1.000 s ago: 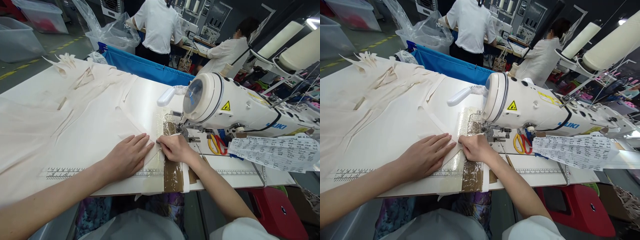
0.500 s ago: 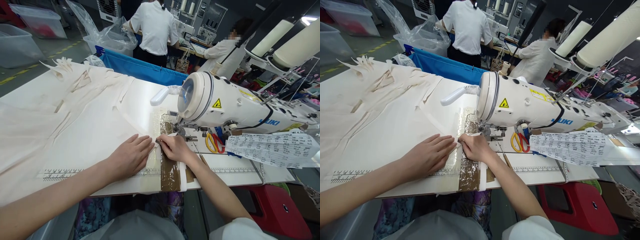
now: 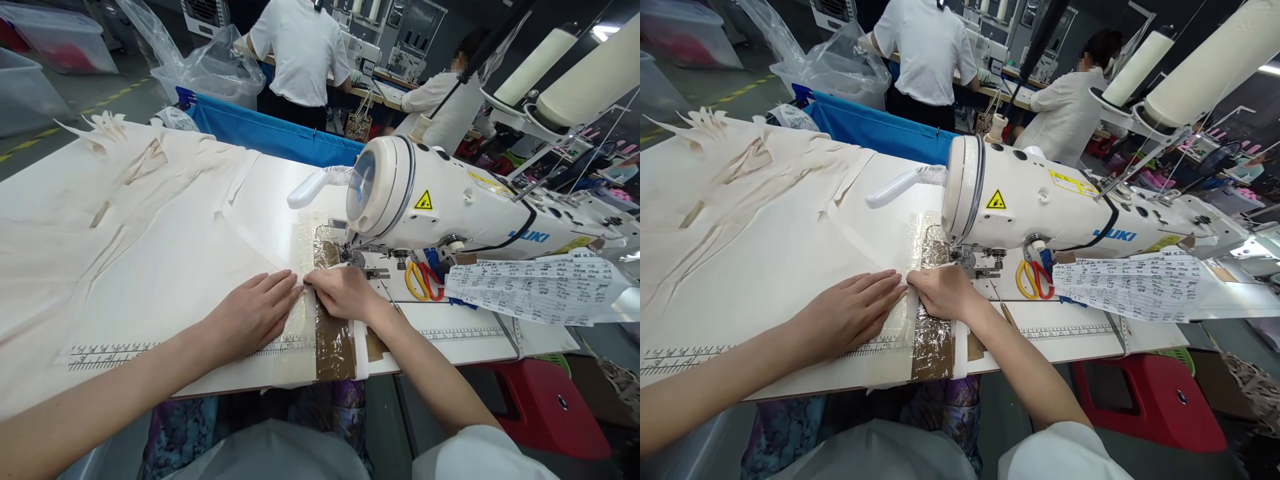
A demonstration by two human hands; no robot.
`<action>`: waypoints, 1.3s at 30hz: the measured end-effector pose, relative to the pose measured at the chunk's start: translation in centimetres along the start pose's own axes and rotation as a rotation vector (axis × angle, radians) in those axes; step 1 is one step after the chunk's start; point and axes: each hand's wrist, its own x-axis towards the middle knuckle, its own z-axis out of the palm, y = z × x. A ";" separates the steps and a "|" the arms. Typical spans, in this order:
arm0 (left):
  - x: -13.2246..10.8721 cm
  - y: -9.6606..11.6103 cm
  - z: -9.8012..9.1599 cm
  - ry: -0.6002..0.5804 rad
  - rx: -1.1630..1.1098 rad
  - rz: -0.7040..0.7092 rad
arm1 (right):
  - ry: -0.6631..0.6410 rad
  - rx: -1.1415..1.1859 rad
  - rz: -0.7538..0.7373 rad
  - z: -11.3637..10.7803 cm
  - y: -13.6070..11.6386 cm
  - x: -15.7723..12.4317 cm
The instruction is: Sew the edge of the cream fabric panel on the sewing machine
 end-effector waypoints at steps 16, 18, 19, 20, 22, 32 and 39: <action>0.4 0.2 -0.4 0.017 0.098 -0.070 | 0.038 0.094 0.132 0.2 1.0 -0.8; 0.5 -0.2 -0.4 -0.015 0.099 -0.075 | 0.051 0.086 0.146 0.3 1.0 -0.5; 0.5 -0.4 -0.4 -0.031 0.096 -0.072 | 0.066 0.083 0.152 0.5 1.0 -0.3; 0.5 -0.6 -0.4 -0.045 0.092 -0.069 | 0.085 0.082 0.152 0.6 1.1 -0.1; 0.5 -0.8 -0.5 -0.060 0.090 -0.065 | 0.114 0.089 0.131 0.9 1.2 0.4; 0.6 -0.6 -0.5 -0.024 0.057 -0.071 | 0.085 0.105 0.083 1.2 1.6 1.1; 0.5 -0.7 -0.1 -0.042 0.042 -0.100 | 0.032 -0.066 0.037 0.5 1.3 1.2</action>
